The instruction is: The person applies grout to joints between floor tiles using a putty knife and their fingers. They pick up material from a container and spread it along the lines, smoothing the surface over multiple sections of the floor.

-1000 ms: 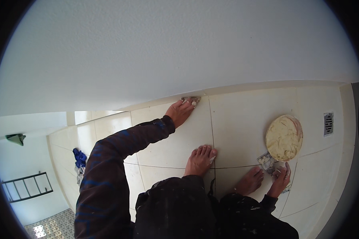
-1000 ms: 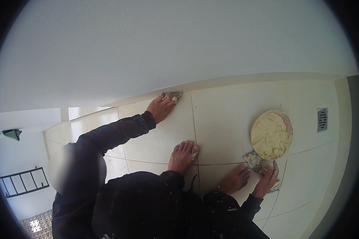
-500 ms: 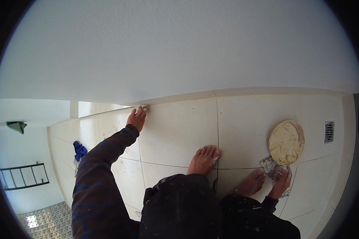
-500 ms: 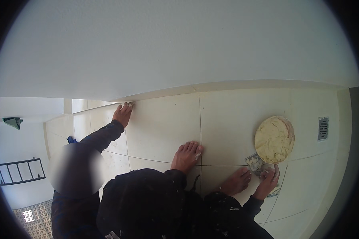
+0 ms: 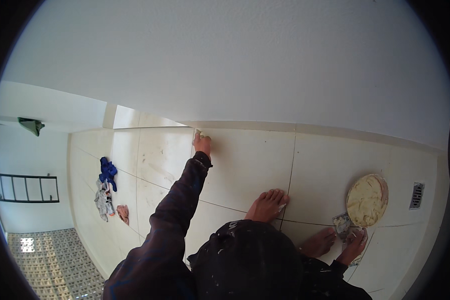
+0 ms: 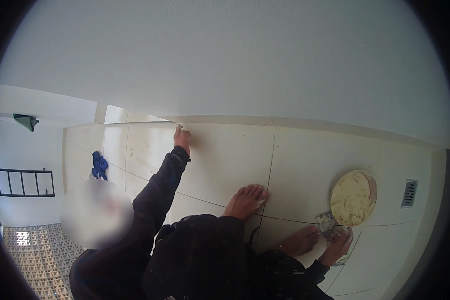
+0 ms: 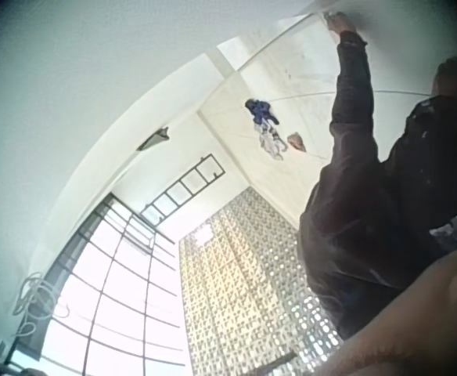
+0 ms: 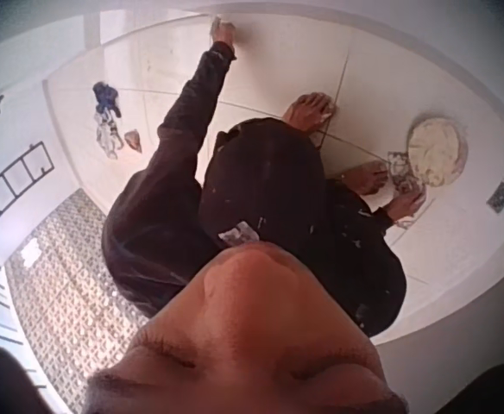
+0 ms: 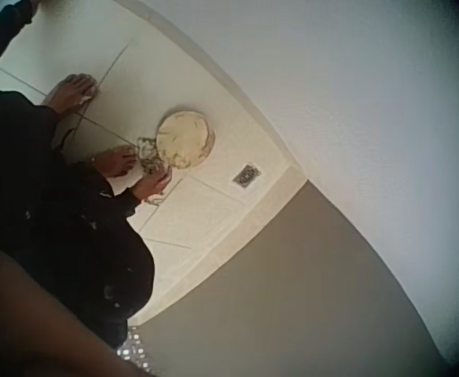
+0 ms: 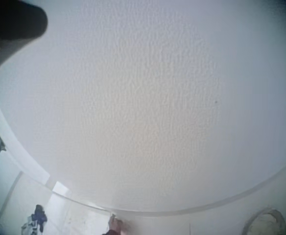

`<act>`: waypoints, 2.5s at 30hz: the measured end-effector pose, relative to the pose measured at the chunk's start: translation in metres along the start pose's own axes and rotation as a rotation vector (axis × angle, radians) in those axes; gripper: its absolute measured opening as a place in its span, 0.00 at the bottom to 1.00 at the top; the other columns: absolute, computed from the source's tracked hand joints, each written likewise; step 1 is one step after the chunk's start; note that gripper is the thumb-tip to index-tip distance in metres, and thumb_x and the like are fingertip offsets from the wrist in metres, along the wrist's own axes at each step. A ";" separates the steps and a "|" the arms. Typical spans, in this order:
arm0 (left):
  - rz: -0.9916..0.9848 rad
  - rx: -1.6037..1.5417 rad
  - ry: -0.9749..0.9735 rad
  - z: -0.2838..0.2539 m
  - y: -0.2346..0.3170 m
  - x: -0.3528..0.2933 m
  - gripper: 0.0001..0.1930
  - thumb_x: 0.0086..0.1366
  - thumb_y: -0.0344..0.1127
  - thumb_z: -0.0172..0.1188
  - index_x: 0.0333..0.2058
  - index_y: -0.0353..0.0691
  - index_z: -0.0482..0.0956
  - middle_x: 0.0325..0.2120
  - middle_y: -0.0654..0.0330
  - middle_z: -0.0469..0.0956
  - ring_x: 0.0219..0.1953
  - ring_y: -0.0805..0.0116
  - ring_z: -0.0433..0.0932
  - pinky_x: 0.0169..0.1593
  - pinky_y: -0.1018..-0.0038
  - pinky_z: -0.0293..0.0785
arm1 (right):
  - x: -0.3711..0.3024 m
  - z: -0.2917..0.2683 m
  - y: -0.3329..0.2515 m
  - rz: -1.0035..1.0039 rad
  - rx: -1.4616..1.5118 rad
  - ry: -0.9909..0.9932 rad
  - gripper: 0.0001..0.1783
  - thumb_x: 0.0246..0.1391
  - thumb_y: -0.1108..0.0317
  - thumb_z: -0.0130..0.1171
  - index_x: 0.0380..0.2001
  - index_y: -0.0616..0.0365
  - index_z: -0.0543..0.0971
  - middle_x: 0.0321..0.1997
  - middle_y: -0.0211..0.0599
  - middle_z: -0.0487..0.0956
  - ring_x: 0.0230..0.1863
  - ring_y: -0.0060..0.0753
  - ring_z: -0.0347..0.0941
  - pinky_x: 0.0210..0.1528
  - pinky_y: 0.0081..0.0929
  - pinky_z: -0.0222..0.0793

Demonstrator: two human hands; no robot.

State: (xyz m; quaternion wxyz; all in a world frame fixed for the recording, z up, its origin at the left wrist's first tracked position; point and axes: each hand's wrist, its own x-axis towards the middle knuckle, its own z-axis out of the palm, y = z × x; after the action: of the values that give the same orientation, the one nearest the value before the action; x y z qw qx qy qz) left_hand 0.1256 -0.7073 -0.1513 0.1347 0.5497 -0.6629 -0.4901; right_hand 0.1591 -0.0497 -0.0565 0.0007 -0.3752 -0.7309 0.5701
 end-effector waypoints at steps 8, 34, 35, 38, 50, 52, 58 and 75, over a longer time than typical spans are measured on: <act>-0.164 0.488 0.450 0.081 0.046 -0.039 0.27 0.58 0.35 0.56 0.59 0.49 0.72 0.56 0.51 0.66 0.58 0.50 0.63 0.58 0.54 0.62 | -0.011 0.008 -0.004 0.002 0.016 -0.023 0.25 0.68 0.58 0.49 0.61 0.60 0.69 0.39 0.34 0.79 0.31 0.21 0.68 0.37 0.22 0.68; 0.245 0.725 0.378 0.034 0.026 -0.033 0.21 0.59 0.31 0.55 0.52 0.37 0.77 0.51 0.50 0.71 0.55 0.48 0.70 0.54 0.54 0.72 | 0.001 0.005 0.003 0.000 0.043 -0.087 0.22 0.68 0.59 0.47 0.57 0.63 0.70 0.41 0.36 0.78 0.33 0.23 0.69 0.36 0.25 0.71; 0.243 0.726 0.378 0.039 0.026 -0.039 0.21 0.59 0.31 0.55 0.52 0.37 0.77 0.51 0.50 0.71 0.55 0.48 0.70 0.54 0.54 0.72 | -0.001 0.008 0.001 0.004 0.035 -0.072 0.22 0.68 0.58 0.48 0.57 0.63 0.70 0.40 0.36 0.79 0.33 0.23 0.69 0.36 0.25 0.71; 0.280 0.716 0.368 0.075 0.032 -0.072 0.20 0.59 0.30 0.54 0.51 0.36 0.78 0.49 0.51 0.72 0.53 0.48 0.70 0.51 0.54 0.71 | -0.005 0.010 -0.007 -0.004 -0.004 -0.051 0.22 0.68 0.58 0.48 0.57 0.63 0.70 0.40 0.35 0.79 0.33 0.23 0.69 0.36 0.25 0.72; 0.569 0.504 -0.093 0.146 0.038 -0.188 0.21 0.55 0.30 0.55 0.50 0.34 0.76 0.50 0.44 0.72 0.52 0.44 0.70 0.53 0.53 0.69 | -0.004 0.004 -0.007 -0.018 0.013 -0.069 0.22 0.69 0.57 0.51 0.57 0.61 0.71 0.37 0.32 0.78 0.31 0.18 0.68 0.35 0.19 0.68; 0.453 0.338 0.056 0.132 0.036 -0.168 0.24 0.55 0.31 0.55 0.53 0.33 0.73 0.50 0.43 0.72 0.52 0.41 0.70 0.54 0.51 0.69 | -0.005 0.003 -0.011 -0.011 -0.008 -0.067 0.22 0.69 0.57 0.51 0.57 0.61 0.71 0.37 0.31 0.78 0.31 0.18 0.68 0.36 0.19 0.68; 0.206 0.620 0.377 0.050 0.033 -0.054 0.26 0.59 0.33 0.54 0.57 0.32 0.70 0.55 0.46 0.69 0.55 0.44 0.70 0.55 0.52 0.70 | -0.009 0.008 -0.002 -0.028 0.029 -0.105 0.22 0.69 0.57 0.51 0.58 0.61 0.71 0.37 0.31 0.78 0.31 0.18 0.67 0.35 0.19 0.68; 0.371 0.507 0.441 0.057 0.032 -0.070 0.20 0.55 0.26 0.52 0.48 0.30 0.76 0.48 0.44 0.72 0.51 0.44 0.70 0.54 0.55 0.69 | -0.010 -0.012 0.004 -0.039 -0.064 -0.075 0.24 0.68 0.58 0.50 0.60 0.62 0.70 0.36 0.32 0.77 0.32 0.20 0.68 0.36 0.20 0.68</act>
State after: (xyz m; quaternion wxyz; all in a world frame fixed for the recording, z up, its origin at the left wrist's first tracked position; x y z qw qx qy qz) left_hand 0.0910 -0.6209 -0.1279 0.2202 0.5284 -0.8065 -0.1478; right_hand 0.1730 -0.0451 -0.0513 -0.0273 -0.3390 -0.7555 0.5599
